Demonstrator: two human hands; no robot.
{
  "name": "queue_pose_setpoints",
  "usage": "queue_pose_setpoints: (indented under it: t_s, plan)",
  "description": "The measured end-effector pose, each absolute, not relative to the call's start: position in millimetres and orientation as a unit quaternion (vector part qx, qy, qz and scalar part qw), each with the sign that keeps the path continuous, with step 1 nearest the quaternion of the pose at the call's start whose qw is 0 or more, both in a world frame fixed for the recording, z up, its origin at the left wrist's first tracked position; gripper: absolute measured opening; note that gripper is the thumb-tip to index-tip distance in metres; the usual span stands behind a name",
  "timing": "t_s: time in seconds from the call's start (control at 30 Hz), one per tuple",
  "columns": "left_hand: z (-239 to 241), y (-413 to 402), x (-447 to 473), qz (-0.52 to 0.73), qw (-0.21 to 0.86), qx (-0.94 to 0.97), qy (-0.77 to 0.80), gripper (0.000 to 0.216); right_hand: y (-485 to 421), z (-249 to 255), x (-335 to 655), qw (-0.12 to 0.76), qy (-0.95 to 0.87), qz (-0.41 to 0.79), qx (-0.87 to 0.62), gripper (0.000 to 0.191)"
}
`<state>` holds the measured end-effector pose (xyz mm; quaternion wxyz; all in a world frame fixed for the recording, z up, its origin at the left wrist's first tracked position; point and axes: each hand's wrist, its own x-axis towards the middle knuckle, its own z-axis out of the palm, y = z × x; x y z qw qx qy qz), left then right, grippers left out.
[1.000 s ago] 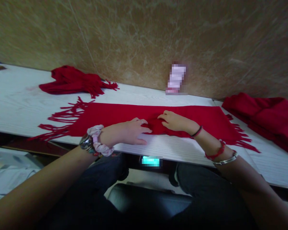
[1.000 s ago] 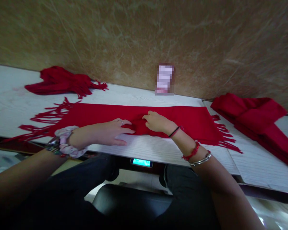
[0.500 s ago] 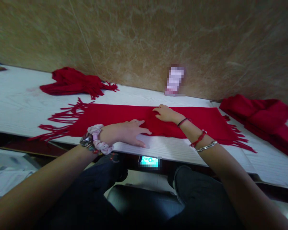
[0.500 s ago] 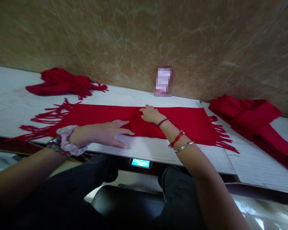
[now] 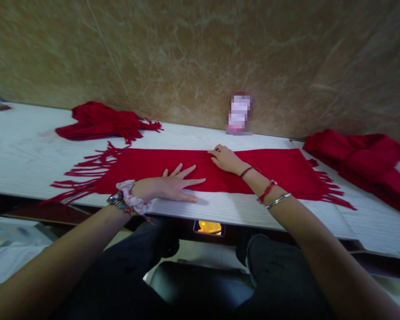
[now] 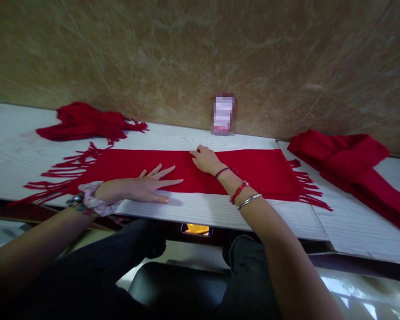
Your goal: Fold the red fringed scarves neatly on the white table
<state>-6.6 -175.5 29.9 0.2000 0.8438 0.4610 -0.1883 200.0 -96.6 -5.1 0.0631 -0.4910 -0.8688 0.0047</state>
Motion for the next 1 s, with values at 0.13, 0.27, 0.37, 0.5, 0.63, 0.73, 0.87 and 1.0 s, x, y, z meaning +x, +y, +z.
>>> queue_pose_setpoints:
  t_s: [0.13, 0.27, 0.37, 0.5, 0.63, 0.73, 0.87, 1.0]
  plan:
    - [28, -173, -8, -0.174, 0.187, 0.847, 0.466, 0.057, -109, -8, 209, 0.087, -0.889, 0.002, -0.449, 0.044]
    - [20, -172, -6, -0.098, 0.101, 0.866, 0.479, 0.044, -130, -15, 218, 0.051, -0.900, 0.034, -0.431, 0.047]
    - [11, -169, 1, -0.025, 0.003, 0.889, 0.457, 0.039, -139, -13, 222, 0.067, -0.884, 0.025, -0.462, 0.048]
    - [0, -163, 9, 0.050, -0.069, 0.914, 0.397, 0.031, -153, 0, 228, 0.064, -0.869, 0.009, -0.491, 0.051]
    - [-6, -163, 14, 0.093, -0.028, 0.940, 0.326, 0.030, -172, 21, 247, 0.008, -0.896, 0.013, -0.444, 0.041]
    - [-4, -170, 19, 0.090, -0.009, 0.957, 0.277, 0.037, -184, 36, 271, -0.018, -0.905, 0.022, -0.424, 0.031]
    - [1, -178, 35, 0.079, -0.056, 0.963, 0.252, 0.035, -196, 44, 299, -0.056, -0.912, 0.000, -0.407, 0.029]
    - [6, -179, 56, 0.037, -0.091, 0.965, 0.241, 0.024, -205, 37, 298, -0.080, -0.896, -0.079, -0.430, 0.023]
